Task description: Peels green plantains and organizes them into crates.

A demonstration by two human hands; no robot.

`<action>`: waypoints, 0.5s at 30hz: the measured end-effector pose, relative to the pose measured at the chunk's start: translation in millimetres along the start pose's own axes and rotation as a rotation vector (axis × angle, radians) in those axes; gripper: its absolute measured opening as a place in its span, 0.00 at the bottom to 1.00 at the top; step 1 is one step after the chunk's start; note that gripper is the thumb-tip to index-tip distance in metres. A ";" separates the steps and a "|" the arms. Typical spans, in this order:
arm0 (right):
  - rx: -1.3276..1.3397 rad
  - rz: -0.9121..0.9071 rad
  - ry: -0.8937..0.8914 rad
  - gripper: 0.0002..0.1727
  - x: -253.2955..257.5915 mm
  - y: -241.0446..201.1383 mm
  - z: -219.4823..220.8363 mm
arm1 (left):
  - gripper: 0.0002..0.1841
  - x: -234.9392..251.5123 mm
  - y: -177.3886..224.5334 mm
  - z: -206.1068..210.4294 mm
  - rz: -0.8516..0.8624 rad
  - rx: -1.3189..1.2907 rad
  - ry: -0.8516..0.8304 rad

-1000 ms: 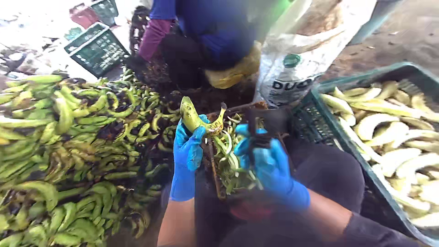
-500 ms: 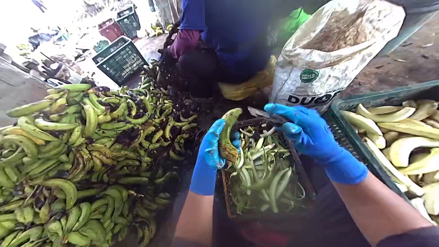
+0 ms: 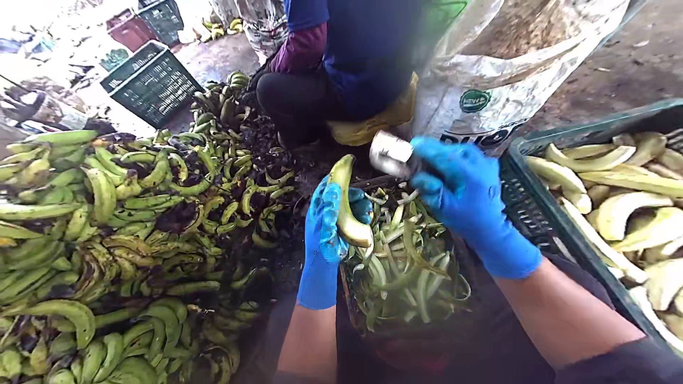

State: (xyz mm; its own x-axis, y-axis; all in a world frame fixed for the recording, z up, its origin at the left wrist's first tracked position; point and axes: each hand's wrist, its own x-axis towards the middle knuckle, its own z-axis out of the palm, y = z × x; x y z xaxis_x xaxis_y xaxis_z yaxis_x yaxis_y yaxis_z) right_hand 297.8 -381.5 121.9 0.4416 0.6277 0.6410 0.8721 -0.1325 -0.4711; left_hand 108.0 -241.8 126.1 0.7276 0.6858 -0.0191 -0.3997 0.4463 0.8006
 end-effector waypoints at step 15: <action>-0.007 -0.112 0.276 0.30 14.8 26.7 3.2 | 0.29 -16.0 -13.5 0.1 -0.249 0.016 -0.244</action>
State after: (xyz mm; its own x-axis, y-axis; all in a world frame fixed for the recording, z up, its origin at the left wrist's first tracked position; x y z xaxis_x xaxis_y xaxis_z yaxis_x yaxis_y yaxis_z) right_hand 326.9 -373.2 116.8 0.3820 0.4068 0.8298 0.9197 -0.0798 -0.3843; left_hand 101.8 -258.9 115.6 0.9143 0.3984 -0.0734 -0.1853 0.5723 0.7989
